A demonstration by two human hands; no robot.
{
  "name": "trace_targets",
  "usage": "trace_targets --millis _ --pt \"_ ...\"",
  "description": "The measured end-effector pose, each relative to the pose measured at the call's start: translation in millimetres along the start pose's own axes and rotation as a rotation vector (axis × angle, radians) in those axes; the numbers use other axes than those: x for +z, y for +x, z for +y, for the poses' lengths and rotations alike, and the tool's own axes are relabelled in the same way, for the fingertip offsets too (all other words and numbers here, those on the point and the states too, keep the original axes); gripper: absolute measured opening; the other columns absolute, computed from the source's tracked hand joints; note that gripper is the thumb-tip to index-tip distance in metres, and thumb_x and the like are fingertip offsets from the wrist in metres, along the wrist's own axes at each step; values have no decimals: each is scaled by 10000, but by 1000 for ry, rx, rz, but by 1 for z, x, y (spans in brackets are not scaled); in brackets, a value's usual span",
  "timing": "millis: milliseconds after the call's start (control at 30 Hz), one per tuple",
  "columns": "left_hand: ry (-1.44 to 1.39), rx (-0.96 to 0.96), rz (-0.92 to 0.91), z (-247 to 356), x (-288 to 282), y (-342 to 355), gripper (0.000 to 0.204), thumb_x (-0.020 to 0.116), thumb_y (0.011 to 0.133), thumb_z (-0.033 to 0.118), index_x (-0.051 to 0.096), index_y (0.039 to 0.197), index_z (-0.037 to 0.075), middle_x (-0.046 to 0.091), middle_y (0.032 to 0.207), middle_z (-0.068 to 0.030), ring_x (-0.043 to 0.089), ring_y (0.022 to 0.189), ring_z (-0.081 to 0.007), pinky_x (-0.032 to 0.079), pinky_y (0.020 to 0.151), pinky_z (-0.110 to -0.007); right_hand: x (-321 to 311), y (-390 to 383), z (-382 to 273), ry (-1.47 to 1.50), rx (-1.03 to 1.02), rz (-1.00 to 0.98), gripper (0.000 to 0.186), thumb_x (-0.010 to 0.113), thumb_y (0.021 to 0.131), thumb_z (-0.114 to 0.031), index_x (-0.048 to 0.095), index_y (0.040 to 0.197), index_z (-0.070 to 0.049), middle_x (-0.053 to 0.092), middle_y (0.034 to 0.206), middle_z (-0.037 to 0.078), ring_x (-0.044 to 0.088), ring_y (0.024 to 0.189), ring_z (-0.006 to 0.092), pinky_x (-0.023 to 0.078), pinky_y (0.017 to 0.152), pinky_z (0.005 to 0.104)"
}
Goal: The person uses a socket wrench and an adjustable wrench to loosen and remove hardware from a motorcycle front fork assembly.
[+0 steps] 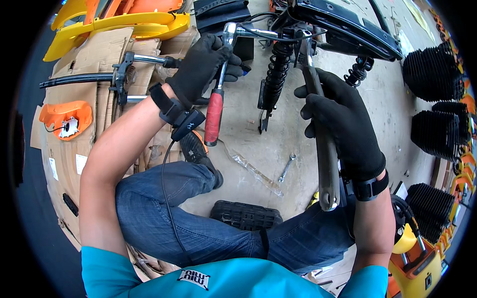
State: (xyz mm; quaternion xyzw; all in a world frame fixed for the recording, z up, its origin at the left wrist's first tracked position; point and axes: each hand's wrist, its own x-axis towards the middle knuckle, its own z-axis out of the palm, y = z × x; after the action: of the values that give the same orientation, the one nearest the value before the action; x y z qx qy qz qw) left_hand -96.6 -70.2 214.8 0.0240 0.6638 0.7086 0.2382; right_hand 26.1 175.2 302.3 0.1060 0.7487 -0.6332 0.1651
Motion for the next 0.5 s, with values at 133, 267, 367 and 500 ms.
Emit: trace_targets --millis 133,267,367,500 --pt "-95 -44 56 -8 5 5 178 566 949 98 431 1023 9 657 907 -194 715 713 -294 627 609 -347 0 0 -2 4 9 -4 580 584 827 -179 469 1353 36 640 1060 104 609 794 120 556 615 273" --pt "-83 -29 40 -3 5 1 208 563 941 82 436 1060 -32 660 918 -199 716 717 -291 621 598 -341 1 1 -1 -2 16 1 609 590 822 -178 446 1373 38 637 1062 108 603 783 120 552 609 270" --pt "12 -15 57 -3 8 0 250 515 987 134 445 1146 -46 683 962 -216 719 766 -246 610 657 -315 1 -1 -2 13 18 5 620 590 826 -175 431 1385 41 631 1062 111 597 773 122 547 604 266" --pt "35 7 90 1 10 -3 223 513 981 108 423 1145 -13 680 944 -202 718 752 -244 611 636 -309 2 0 1 6 3 18 619 585 824 -166 429 1386 41 624 1060 113 593 760 124 542 600 262"
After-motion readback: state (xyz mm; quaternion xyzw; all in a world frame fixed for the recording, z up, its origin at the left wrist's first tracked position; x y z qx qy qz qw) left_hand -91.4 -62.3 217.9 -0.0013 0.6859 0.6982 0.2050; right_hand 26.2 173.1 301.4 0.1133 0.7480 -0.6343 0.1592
